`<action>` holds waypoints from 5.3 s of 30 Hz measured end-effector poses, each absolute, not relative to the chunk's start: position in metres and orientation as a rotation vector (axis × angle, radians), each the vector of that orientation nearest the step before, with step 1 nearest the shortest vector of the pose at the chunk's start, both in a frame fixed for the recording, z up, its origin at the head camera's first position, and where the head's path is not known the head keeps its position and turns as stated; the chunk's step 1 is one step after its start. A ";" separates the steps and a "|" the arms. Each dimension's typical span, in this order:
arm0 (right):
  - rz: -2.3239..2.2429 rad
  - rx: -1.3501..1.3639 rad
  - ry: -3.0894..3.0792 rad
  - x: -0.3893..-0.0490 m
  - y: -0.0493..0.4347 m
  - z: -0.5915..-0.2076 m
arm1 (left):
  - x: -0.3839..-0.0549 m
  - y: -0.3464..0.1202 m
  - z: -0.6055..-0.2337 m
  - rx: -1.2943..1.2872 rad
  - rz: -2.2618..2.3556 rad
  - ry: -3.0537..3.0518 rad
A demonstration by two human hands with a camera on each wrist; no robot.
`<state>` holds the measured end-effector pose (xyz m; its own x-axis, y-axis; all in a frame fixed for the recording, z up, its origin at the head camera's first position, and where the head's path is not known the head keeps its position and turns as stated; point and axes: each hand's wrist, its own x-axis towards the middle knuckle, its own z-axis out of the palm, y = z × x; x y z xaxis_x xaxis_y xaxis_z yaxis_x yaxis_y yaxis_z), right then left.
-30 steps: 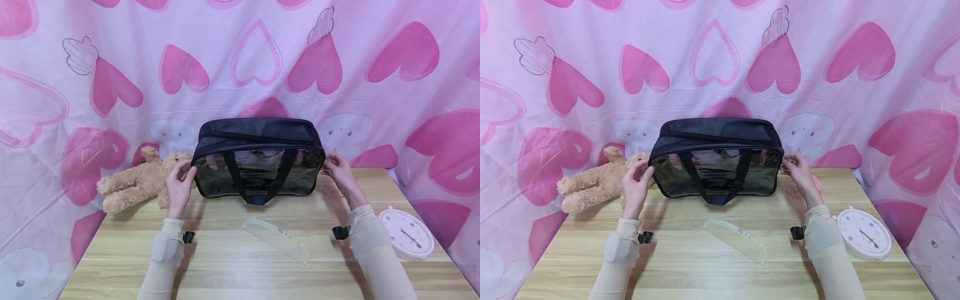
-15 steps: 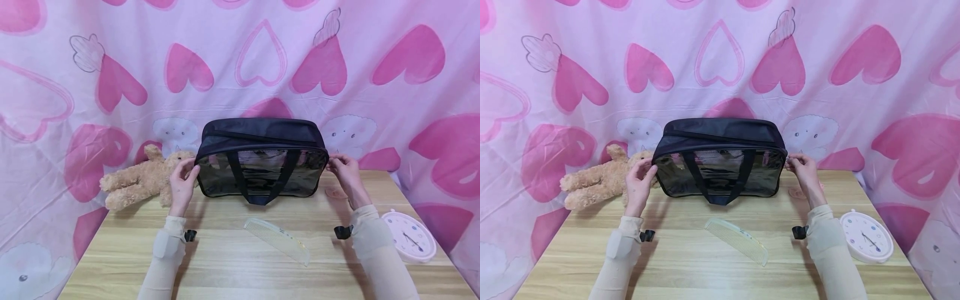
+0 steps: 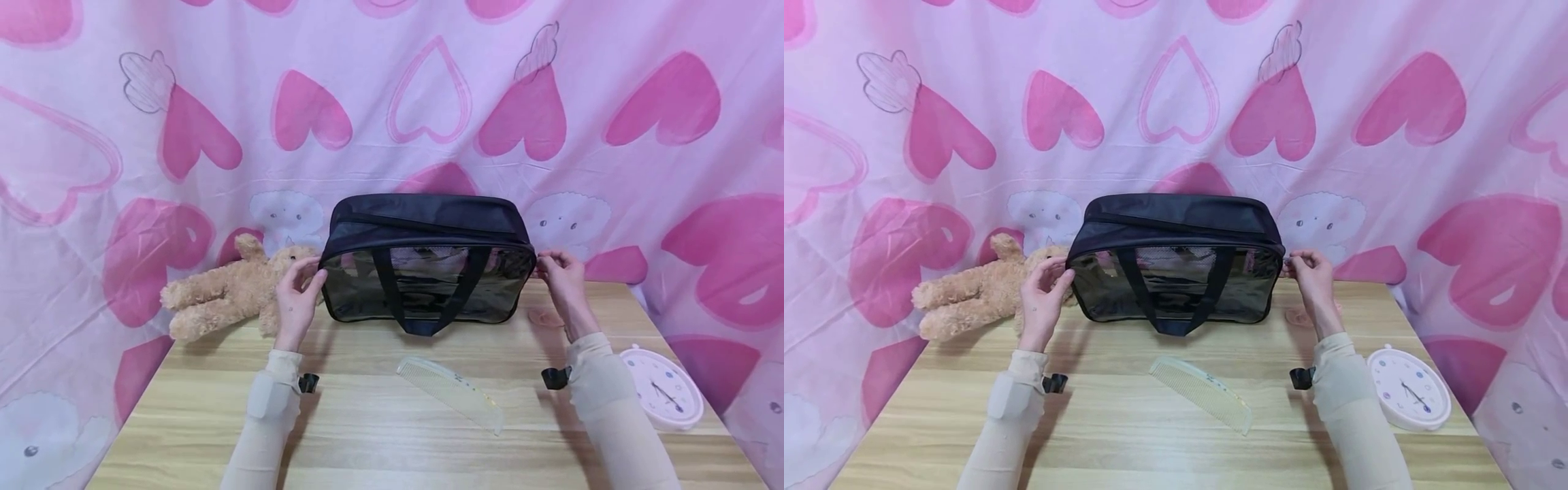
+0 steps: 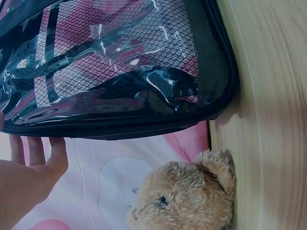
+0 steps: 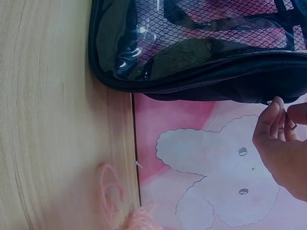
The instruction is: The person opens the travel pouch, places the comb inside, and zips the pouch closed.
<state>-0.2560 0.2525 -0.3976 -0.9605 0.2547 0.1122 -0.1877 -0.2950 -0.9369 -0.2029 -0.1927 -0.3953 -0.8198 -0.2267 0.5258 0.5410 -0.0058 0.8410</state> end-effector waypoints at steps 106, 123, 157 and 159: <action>1.082 0.806 -2.782 -0.277 0.193 -0.235 | -0.198 -0.190 -0.385 -0.418 -1.756 -1.736; 0.918 0.943 -2.808 -0.280 0.151 -0.222 | -0.198 -0.192 -0.387 -0.420 -1.739 -1.738; 0.764 1.248 -2.790 -0.292 0.072 -0.203 | -0.195 -0.193 -0.385 -0.403 -1.738 -1.732; 0.764 1.259 -2.793 -0.292 0.068 -0.201 | -0.195 -0.192 -0.385 -0.406 -1.744 -1.726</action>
<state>-0.2922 0.0681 -0.2011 -0.6817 -0.7094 0.1789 -0.7017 0.5649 -0.4342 -0.1950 -0.1925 -0.3846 -0.7454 -0.2236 0.6280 0.6302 0.0705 0.7732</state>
